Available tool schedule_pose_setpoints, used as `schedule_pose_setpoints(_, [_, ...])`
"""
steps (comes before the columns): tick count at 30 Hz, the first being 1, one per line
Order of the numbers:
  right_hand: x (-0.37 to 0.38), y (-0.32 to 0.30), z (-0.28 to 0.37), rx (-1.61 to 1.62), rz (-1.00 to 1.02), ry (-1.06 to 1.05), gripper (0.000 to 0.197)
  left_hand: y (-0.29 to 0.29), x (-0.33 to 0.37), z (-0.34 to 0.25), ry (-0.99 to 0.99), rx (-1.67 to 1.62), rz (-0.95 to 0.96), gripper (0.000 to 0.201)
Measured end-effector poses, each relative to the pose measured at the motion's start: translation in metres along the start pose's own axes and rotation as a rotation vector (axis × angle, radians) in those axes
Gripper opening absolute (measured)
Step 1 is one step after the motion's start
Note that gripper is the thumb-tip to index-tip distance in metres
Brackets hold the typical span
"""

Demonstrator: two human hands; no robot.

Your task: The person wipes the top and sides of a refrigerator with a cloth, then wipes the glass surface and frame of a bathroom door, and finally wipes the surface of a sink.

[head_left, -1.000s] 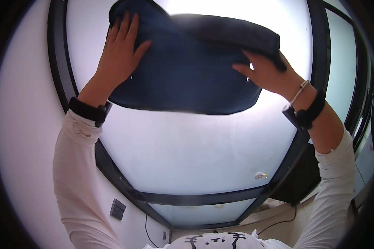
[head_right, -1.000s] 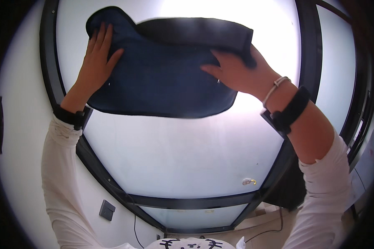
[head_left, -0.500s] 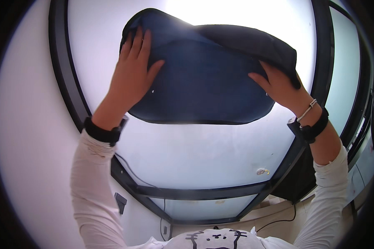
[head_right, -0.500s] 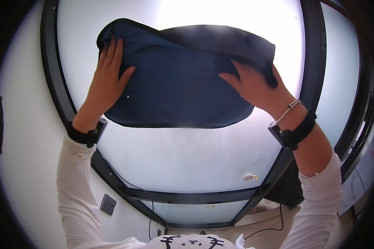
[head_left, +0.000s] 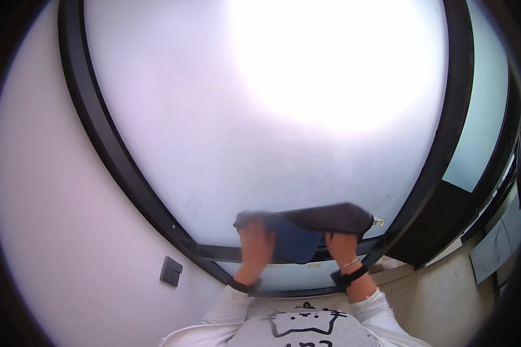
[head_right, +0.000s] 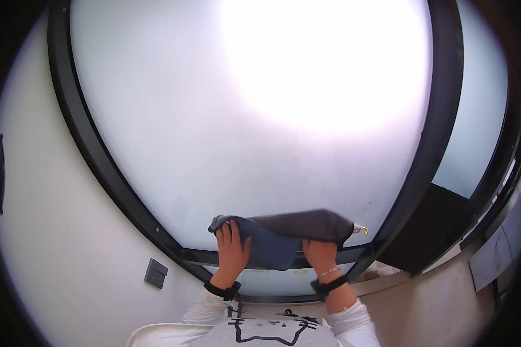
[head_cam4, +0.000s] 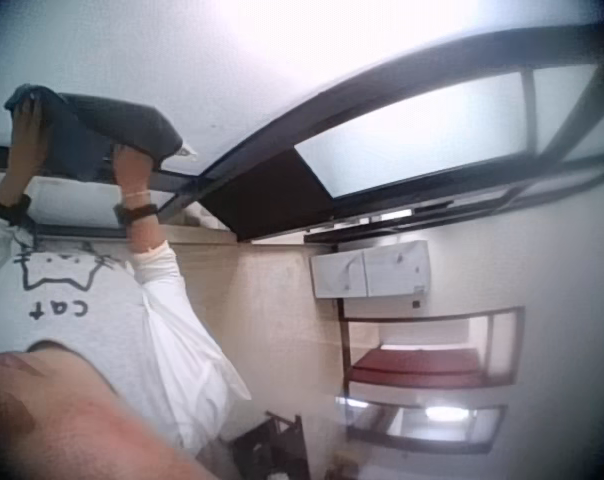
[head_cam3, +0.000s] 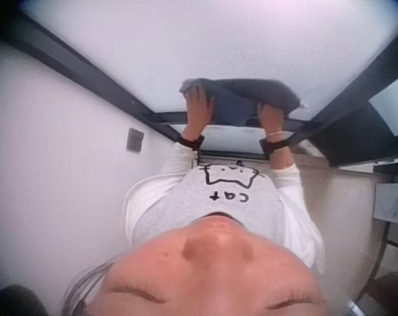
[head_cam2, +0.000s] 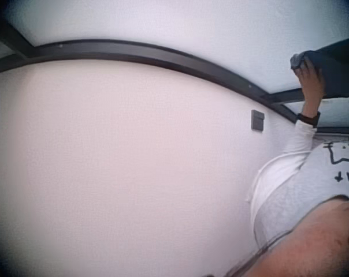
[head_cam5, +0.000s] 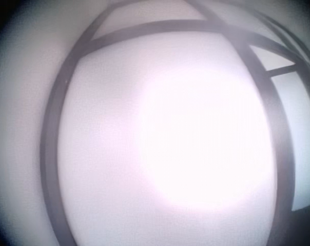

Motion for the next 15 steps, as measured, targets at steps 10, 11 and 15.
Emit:
schedule_pose_setpoints(10, [0.056, -0.025, 0.056, 0.11, -0.079, -0.09, 0.03, -0.063, 0.04, -0.008, 0.155, 0.041, -0.151, 0.051])
schedule_pose_setpoints(11, [0.059, -0.019, 0.065, 0.076, -0.058, -0.11, 0.031, -0.056, 0.041, -0.011, 0.145, 0.058, -0.096, 0.053])
schedule_pose_setpoints(15, [0.043, 0.011, 0.082, 0.067, 0.036, -0.182, 0.031, -0.008, 0.014, 0.001, 0.179, 0.045, 0.031, 0.05])
Point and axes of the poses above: each hand's wrist, its own x-axis towards the middle knuckle, its own y-axis out of the palm, z = x × y, the point moved 6 cm from there along x, towards the middle knuckle, and after that the axes turned 11 degrees about z, right-handed, at the moved point
